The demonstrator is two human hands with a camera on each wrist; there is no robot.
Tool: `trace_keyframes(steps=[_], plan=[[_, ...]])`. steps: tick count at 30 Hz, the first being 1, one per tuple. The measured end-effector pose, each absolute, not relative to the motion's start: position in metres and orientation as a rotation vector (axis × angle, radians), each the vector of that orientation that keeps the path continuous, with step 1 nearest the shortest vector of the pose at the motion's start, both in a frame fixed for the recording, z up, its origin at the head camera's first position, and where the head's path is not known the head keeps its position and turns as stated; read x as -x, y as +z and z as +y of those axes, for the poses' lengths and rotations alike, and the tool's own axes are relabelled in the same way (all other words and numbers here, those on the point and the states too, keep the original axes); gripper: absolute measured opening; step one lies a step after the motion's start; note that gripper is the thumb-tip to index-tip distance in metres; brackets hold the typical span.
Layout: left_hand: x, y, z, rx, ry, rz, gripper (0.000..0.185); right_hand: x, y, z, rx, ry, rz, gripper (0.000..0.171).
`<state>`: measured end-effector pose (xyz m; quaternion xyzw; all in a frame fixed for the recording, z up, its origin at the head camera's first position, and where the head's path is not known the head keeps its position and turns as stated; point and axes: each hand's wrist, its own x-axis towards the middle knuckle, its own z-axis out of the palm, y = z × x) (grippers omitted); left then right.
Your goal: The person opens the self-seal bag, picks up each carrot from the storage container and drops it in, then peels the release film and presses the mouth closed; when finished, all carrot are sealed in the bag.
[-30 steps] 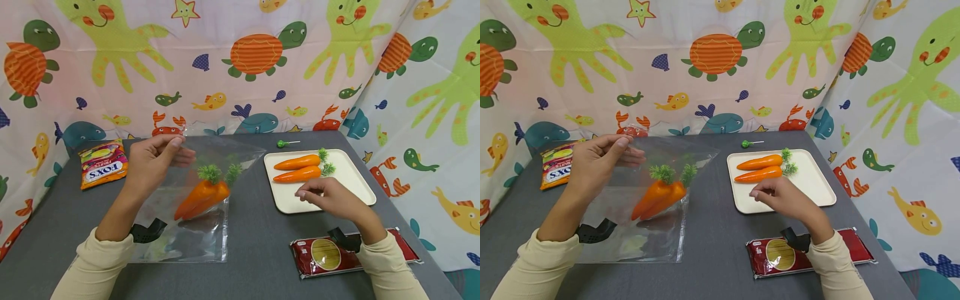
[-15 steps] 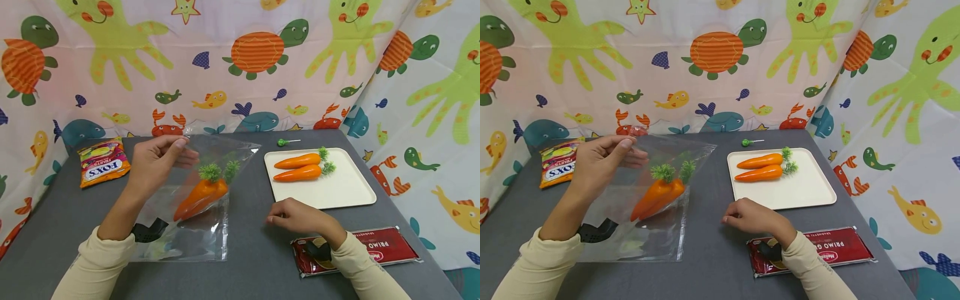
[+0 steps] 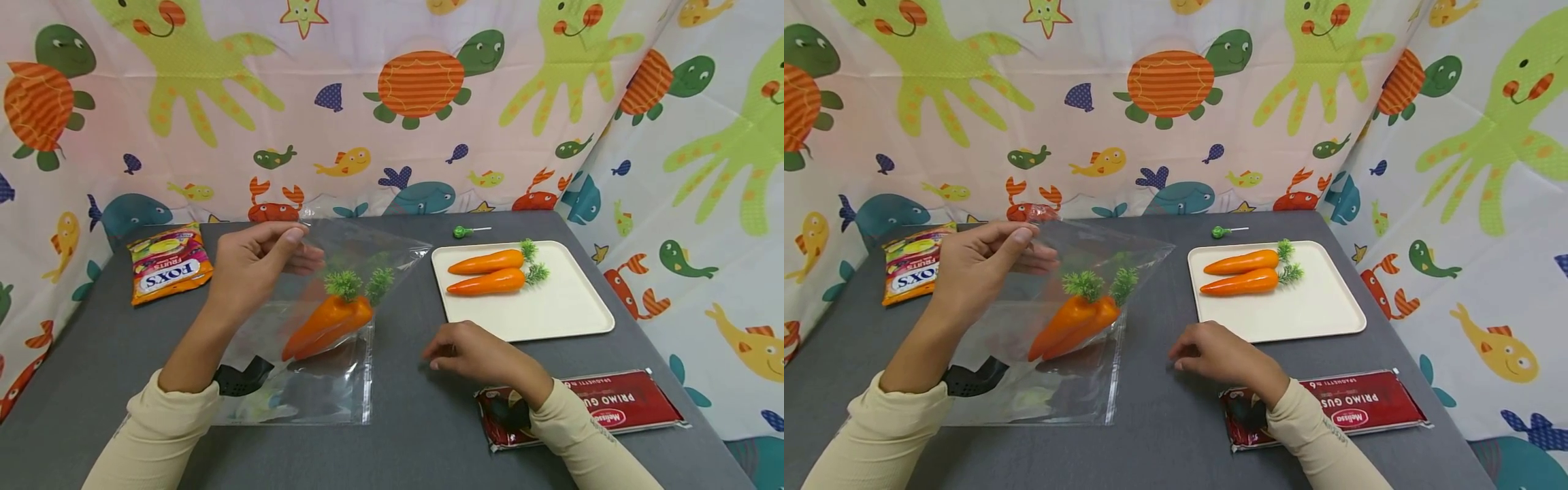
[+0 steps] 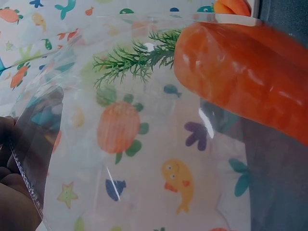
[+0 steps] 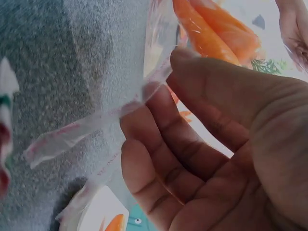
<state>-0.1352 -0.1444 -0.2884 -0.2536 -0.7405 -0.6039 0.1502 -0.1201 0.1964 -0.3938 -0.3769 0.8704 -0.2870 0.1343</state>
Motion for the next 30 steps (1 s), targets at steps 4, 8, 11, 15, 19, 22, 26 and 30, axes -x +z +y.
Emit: trace_keyframes(steps=[4,8,11,15,19,22,26,30], plan=[[0.1345,-0.2893,-0.1436,0.74,-1.735,-2.128,0.023,0.1217,-0.3918,0.197,1.089,-0.86,2.573,0.013],[0.1348,-0.2892,-0.1431,0.748,-1.714,-2.129,0.022,0.1236,-0.3907,0.1981,1.079,-0.897,2.609,0.009],[0.1352,-0.2891,-0.1424,0.753,-1.708,-2.124,0.022,0.1247,-0.3921,0.1975,1.085,-0.909,2.625,0.005],[0.1348,-0.2891,-0.1413,0.752,-1.704,-2.127,0.021,0.1248,-0.3944,0.1957,1.072,-0.907,2.606,0.005],[0.1344,-0.289,-0.1407,0.752,-1.696,-2.133,0.021,0.1244,-0.3938,0.1949,0.956,-0.944,2.578,0.013],[0.1342,-0.2889,-0.1406,0.761,-1.691,-2.128,0.021,0.1251,-0.3926,0.1946,0.877,-0.981,2.565,0.02],[0.134,-0.2884,-0.1403,0.774,-1.689,-2.12,0.021,0.1265,-0.392,0.1953,0.858,-0.961,2.57,0.023],[0.1334,-0.288,-0.1402,0.774,-1.689,-2.123,0.021,0.1288,-0.3894,0.1983,0.928,-0.935,2.636,0.021]])
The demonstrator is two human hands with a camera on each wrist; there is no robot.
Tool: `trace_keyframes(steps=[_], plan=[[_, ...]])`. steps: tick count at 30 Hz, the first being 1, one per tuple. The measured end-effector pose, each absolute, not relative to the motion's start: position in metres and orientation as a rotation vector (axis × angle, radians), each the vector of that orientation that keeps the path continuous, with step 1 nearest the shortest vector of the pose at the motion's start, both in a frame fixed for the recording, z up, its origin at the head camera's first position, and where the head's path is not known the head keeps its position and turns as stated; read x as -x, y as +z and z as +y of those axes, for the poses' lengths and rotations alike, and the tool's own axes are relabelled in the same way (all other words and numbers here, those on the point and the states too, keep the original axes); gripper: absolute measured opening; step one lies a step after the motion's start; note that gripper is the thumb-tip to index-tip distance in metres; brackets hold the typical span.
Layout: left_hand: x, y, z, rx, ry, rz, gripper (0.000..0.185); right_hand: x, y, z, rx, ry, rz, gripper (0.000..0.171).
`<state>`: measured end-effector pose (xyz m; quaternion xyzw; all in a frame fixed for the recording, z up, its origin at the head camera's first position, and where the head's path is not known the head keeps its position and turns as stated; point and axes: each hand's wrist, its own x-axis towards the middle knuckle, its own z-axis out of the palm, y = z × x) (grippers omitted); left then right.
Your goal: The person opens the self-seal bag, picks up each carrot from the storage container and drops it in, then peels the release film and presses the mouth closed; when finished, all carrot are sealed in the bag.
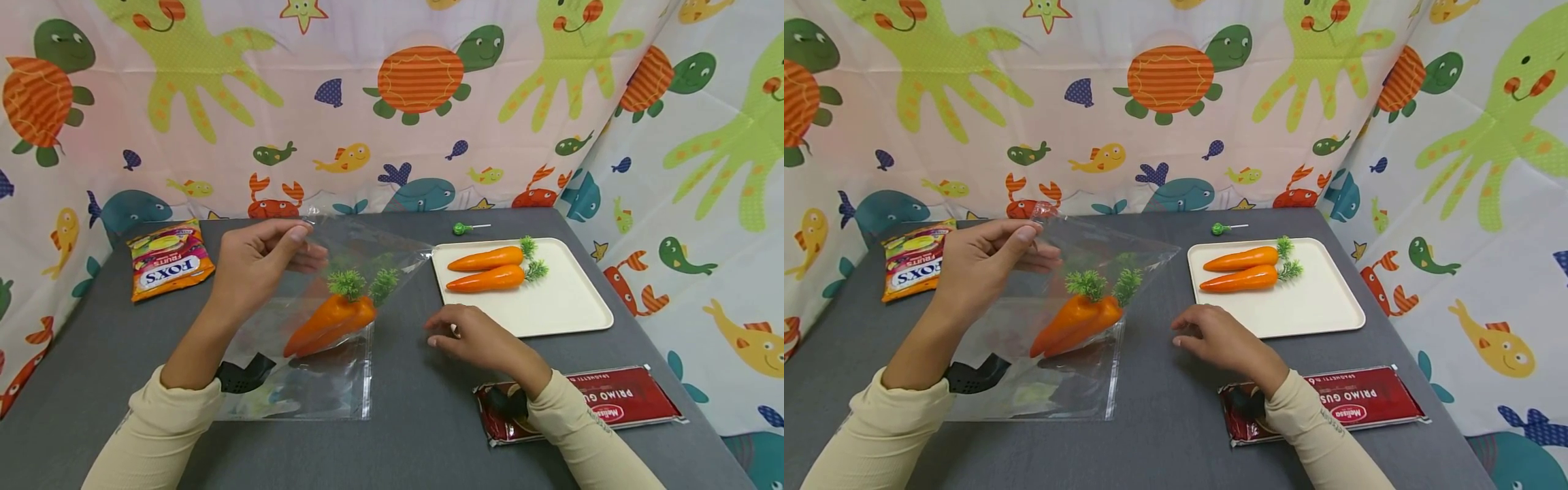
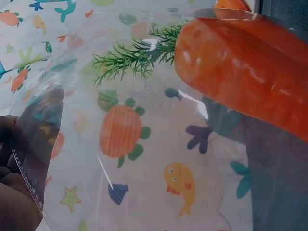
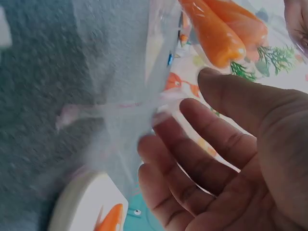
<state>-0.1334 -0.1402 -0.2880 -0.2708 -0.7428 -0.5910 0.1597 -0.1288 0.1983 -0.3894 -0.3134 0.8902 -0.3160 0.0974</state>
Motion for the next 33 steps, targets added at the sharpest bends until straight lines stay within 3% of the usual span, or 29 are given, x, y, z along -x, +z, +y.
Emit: trace_keyframes(steps=[27,33], plan=[[0.135,-0.289,-0.14,0.781,-1.704,-2.121,0.021,0.162,-0.385,0.204,0.947,-0.873,2.932,0.02],[0.135,-0.289,-0.14,0.788,-1.702,-2.117,0.021,0.159,-0.383,0.202,0.951,-1.045,2.722,0.02]])
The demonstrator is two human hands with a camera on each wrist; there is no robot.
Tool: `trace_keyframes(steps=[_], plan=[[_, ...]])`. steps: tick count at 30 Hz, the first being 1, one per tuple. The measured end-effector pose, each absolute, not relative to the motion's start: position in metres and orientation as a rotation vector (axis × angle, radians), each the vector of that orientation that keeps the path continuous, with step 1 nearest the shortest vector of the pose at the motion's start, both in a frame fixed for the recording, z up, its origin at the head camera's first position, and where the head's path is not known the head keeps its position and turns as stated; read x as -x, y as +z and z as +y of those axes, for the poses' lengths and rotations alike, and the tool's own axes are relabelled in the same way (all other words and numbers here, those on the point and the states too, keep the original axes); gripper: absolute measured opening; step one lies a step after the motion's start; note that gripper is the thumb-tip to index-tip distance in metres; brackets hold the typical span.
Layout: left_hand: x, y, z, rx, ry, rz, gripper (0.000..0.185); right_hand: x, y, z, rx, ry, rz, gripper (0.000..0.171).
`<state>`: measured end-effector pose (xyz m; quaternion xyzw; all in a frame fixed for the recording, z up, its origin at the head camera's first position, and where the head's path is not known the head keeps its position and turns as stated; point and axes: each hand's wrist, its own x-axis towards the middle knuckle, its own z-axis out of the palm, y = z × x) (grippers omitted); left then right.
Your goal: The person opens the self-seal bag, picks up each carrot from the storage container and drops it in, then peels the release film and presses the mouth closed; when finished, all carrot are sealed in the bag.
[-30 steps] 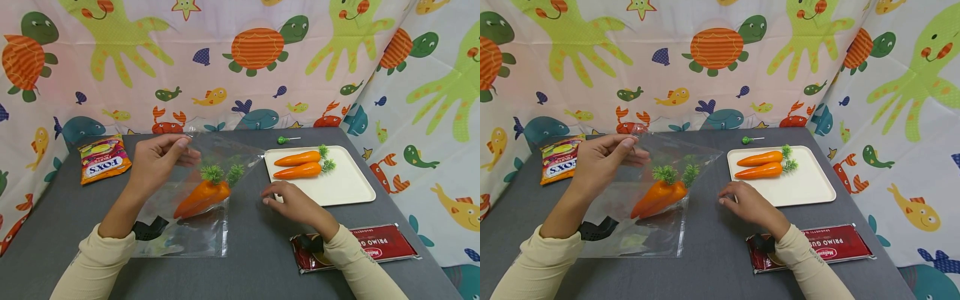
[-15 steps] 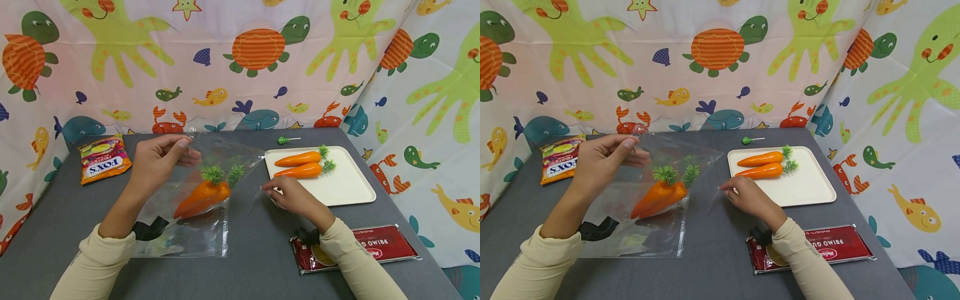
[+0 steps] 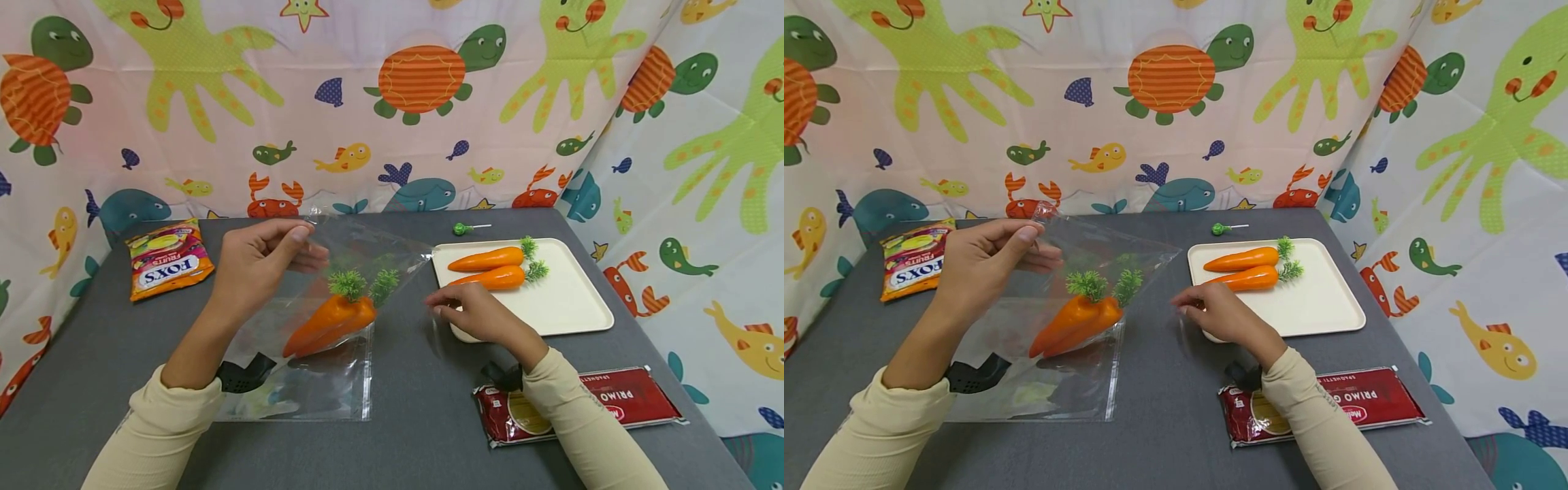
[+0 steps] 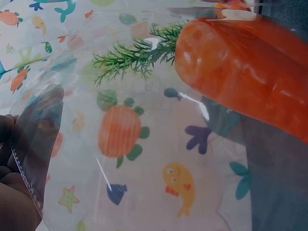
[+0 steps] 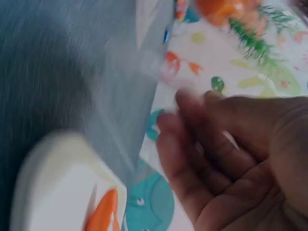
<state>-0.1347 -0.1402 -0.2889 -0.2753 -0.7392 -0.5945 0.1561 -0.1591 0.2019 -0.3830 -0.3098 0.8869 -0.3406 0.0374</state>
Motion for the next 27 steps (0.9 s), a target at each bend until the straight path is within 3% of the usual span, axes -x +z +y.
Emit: trace_keyframes(steps=[4,11,19,27], plan=[[0.135,-0.289,-0.141,0.787,-1.706,-2.114,0.021,0.157,-0.38,0.199,0.908,-1.075,2.657,0.027],[0.135,-0.289,-0.141,0.775,-1.698,-2.132,0.021,0.158,-0.379,0.201,0.925,-0.918,2.842,0.014],[0.135,-0.289,-0.14,0.791,-1.69,-2.134,0.021,0.152,-0.381,0.202,0.88,-1.052,2.652,0.02],[0.136,-0.288,-0.138,0.804,-1.69,-2.135,0.02,0.146,-0.395,0.21,1.016,-0.708,2.668,0.009]])
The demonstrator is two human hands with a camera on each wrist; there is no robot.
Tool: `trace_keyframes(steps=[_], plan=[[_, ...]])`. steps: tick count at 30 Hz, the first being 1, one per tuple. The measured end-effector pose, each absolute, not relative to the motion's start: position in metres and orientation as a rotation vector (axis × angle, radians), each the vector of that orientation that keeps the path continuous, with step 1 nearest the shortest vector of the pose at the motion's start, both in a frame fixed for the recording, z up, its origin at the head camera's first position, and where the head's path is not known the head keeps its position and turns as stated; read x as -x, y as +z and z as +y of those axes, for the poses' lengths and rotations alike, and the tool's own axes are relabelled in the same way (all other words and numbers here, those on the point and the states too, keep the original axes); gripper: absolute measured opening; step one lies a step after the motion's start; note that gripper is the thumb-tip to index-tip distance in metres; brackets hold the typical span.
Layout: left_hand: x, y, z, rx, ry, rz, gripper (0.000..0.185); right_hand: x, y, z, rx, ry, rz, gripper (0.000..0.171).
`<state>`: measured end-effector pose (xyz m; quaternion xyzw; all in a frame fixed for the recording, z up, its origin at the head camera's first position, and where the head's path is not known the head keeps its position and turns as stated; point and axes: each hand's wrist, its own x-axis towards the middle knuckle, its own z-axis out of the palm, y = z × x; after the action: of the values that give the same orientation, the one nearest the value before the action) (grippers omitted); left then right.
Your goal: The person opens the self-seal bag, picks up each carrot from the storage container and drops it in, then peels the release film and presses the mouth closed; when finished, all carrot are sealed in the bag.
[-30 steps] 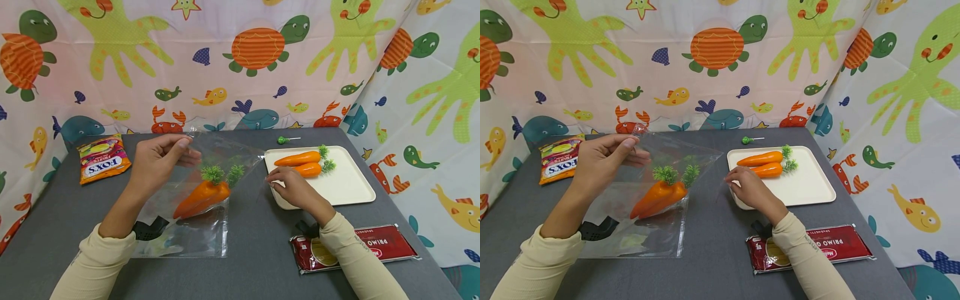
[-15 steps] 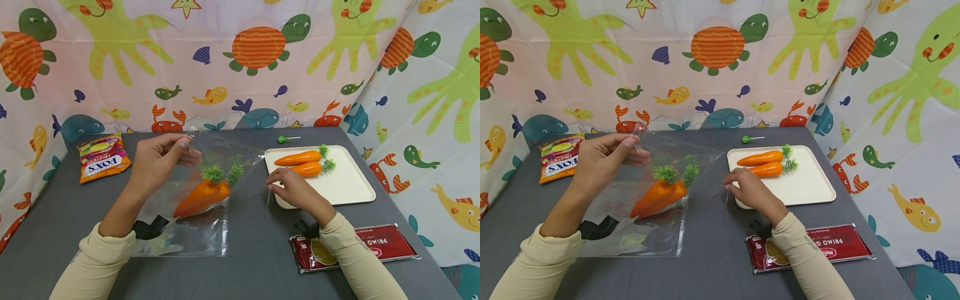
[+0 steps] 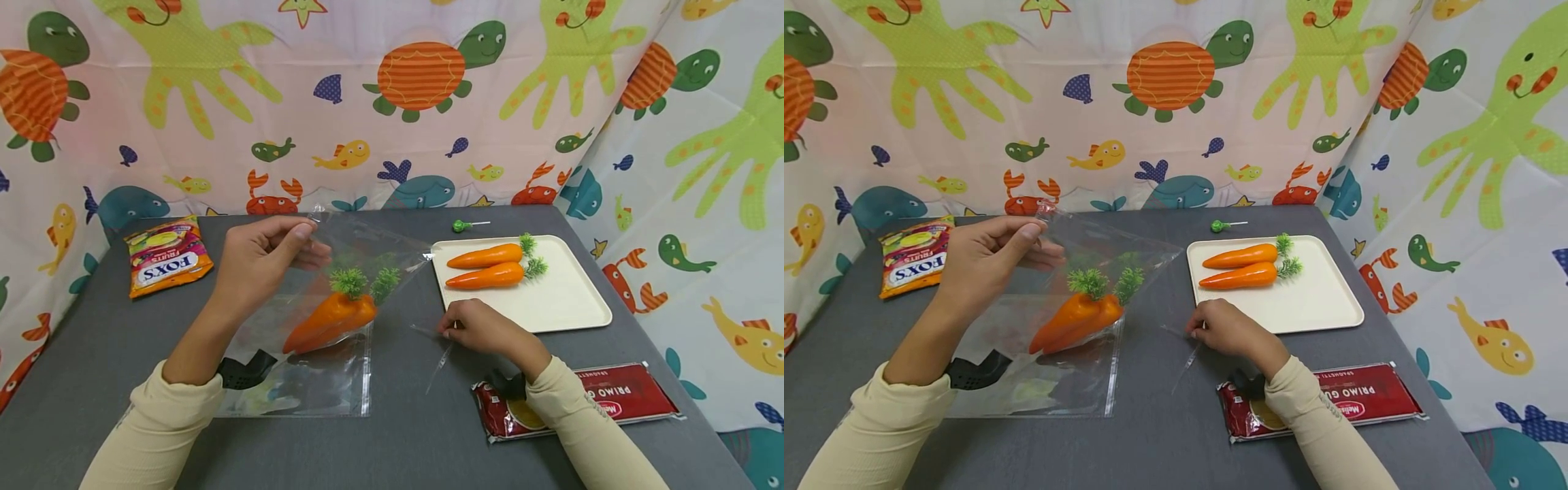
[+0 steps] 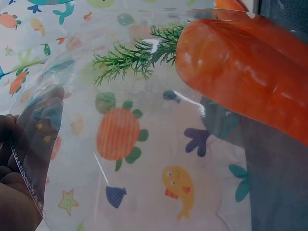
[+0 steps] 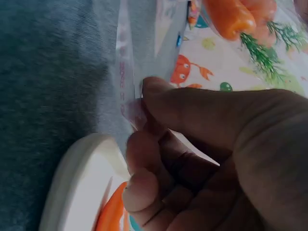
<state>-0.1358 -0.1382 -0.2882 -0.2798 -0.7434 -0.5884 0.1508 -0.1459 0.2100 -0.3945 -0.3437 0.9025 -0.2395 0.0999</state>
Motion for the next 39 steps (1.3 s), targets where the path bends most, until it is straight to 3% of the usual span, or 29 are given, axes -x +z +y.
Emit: trace_keyframes(steps=[6,15,25,39], plan=[[0.136,-0.287,-0.138,0.806,-1.689,-2.134,0.02,0.139,-0.393,0.215,1.105,-0.581,2.722,0.009],[0.135,-0.286,-0.138,0.81,-1.689,-2.128,0.02,0.133,-0.376,0.226,0.857,-0.727,2.787,0.008],[0.135,-0.288,-0.138,0.811,-1.7,-2.126,0.019,0.14,-0.371,0.216,0.895,-1.156,2.783,0.025],[0.134,-0.288,-0.139,0.845,-1.696,-2.156,0.019,0.144,-0.368,0.183,0.683,-1.715,2.582,0.042]])
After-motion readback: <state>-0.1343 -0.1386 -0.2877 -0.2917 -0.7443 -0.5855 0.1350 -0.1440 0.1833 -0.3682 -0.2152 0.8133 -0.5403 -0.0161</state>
